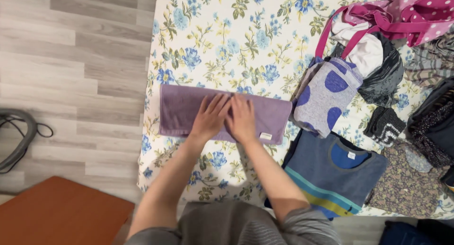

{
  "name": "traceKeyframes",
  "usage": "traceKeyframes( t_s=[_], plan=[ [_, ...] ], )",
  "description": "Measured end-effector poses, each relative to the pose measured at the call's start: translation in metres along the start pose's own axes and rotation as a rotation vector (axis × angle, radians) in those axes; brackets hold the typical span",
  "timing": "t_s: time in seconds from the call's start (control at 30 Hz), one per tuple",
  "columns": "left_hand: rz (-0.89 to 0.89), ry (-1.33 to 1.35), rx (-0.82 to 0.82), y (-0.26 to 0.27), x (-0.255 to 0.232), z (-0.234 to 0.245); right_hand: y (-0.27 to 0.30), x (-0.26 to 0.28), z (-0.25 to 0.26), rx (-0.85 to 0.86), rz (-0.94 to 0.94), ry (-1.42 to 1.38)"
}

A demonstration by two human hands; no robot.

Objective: Folding various laundry items including a tank top, sweater, shorts, and cloth on a bed.

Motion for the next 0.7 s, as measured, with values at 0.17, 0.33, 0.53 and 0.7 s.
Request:
traceKeyframes(
  t_s=[0.17, 0.33, 0.53, 0.7],
  plan=[
    [0.131, 0.075, 0.011, 0.015, 0.063, -0.014, 0.008, -0.058, -0.016, 0.182, -0.166, 0.215],
    [0.866, 0.176, -0.087, 0.100, 0.148, -0.030, 0.050, -0.088, 0.028, -0.066, -0.350, 0.365],
    [1.023, 1.835, 0.126, 0.126, 0.146, -0.098, 0.017, -0.008, -0.032, 0.165, -0.169, -0.004],
    [0.645, 1.739, 0.352, 0.045, 0.023, 0.001, 0.075, -0.082, -0.111, 0.101, -0.269, -0.484]
  ],
)
Point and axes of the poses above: each hand's wrist, its own y-axis away from the middle knuckle, its own z-axis out of the back of the hand, x = y × z, the point moved 8 cm from there along -y, towards the middle knuckle, and after that the axes turned 15 degrees about -y, right-handed, at the moved point
